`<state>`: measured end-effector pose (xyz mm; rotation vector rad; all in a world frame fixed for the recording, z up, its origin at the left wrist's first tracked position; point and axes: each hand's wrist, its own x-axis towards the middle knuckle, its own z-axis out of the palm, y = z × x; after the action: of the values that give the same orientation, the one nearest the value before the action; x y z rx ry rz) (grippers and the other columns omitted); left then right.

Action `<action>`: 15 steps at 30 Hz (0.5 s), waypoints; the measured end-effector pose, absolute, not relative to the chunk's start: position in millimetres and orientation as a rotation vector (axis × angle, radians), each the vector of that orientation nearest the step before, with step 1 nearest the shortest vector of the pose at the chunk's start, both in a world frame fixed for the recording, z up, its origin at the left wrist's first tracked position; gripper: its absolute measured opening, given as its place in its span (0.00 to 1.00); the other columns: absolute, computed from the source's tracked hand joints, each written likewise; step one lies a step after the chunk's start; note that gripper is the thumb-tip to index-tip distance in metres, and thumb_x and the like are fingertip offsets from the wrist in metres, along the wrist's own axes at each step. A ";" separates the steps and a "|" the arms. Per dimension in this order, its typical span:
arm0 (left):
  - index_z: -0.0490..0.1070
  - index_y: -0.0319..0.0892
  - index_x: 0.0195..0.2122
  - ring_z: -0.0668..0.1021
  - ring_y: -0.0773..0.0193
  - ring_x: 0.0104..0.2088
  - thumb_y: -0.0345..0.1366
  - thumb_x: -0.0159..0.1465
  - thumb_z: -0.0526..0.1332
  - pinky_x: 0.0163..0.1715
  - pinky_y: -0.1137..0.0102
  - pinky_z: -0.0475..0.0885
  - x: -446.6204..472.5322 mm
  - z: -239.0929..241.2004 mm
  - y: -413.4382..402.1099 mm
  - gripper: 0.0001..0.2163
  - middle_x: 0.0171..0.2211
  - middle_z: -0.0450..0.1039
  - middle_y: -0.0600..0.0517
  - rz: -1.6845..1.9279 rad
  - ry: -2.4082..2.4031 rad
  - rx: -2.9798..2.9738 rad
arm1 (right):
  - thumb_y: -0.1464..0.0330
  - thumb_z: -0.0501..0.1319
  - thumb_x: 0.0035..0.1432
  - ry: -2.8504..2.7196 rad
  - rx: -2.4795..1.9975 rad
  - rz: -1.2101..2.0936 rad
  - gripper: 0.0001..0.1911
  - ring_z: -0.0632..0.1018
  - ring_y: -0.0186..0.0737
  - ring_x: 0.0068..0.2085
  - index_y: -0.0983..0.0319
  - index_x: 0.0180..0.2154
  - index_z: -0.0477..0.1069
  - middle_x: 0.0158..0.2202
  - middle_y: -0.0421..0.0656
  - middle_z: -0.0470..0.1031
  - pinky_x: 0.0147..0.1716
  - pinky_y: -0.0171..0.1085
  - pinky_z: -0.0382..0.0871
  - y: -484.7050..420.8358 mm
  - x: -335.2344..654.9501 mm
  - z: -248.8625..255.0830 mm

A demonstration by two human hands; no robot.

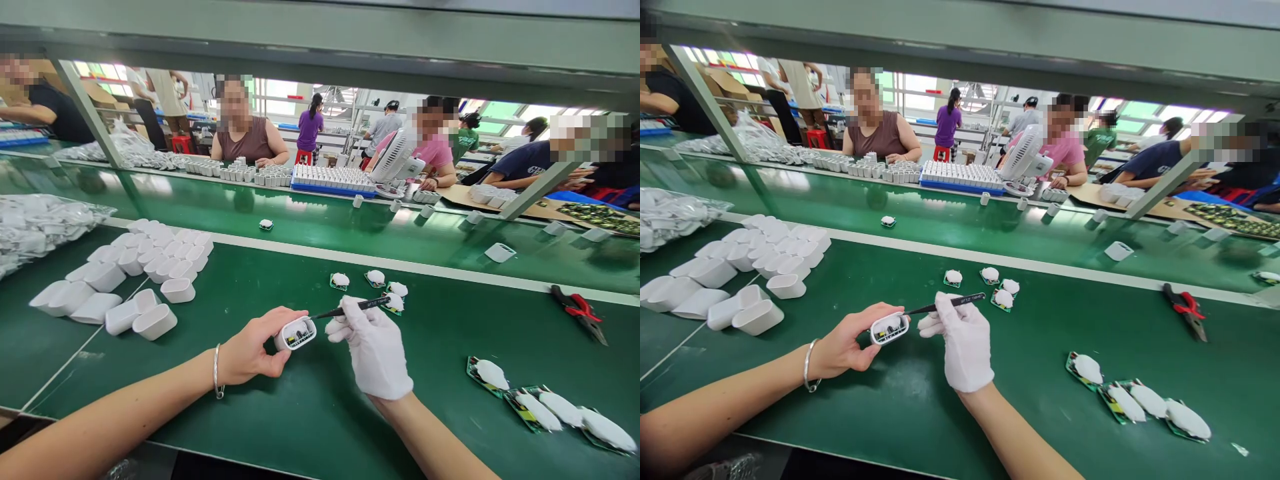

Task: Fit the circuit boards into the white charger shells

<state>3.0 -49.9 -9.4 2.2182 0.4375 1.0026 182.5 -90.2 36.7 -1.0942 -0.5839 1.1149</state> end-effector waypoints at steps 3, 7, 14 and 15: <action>0.62 0.39 0.54 0.73 0.59 0.46 0.28 0.55 0.54 0.47 0.68 0.70 3.1 -9.6 -50.5 0.24 0.46 0.72 0.45 1.018 0.472 2.191 | 0.59 0.73 0.34 -0.598 -1.096 1.079 0.21 0.72 0.34 0.17 0.66 0.27 0.71 0.16 0.37 0.70 0.13 0.31 0.68 -90.5 181.6 31.7; 0.62 0.39 0.54 0.73 0.59 0.46 0.29 0.54 0.54 0.48 0.67 0.70 2.7 -8.0 -50.8 0.24 0.46 0.72 0.44 0.963 0.521 2.181 | 0.61 0.73 0.36 -0.584 -1.088 1.046 0.20 0.73 0.32 0.18 0.66 0.27 0.70 0.17 0.36 0.71 0.15 0.30 0.68 -90.8 179.1 28.4; 0.62 0.38 0.55 0.73 0.58 0.48 0.30 0.55 0.54 0.49 0.66 0.69 2.9 -10.7 -50.7 0.24 0.48 0.71 0.44 0.956 0.460 2.197 | 0.57 0.71 0.38 -0.682 -1.082 1.215 0.21 0.69 0.31 0.14 0.65 0.28 0.70 0.14 0.35 0.69 0.12 0.30 0.64 -91.9 171.8 29.1; 0.62 0.38 0.55 0.73 0.58 0.48 0.30 0.55 0.54 0.49 0.66 0.69 3.0 -11.2 -50.7 0.24 0.48 0.71 0.43 0.949 0.464 2.194 | 0.57 0.70 0.38 -0.698 -1.083 1.232 0.20 0.69 0.31 0.13 0.65 0.27 0.70 0.14 0.35 0.69 0.12 0.30 0.64 -92.1 171.8 29.2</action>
<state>3.0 -50.7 -11.2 2.1943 0.4636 0.9490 171.8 -92.1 29.2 -1.0826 -0.6979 1.2321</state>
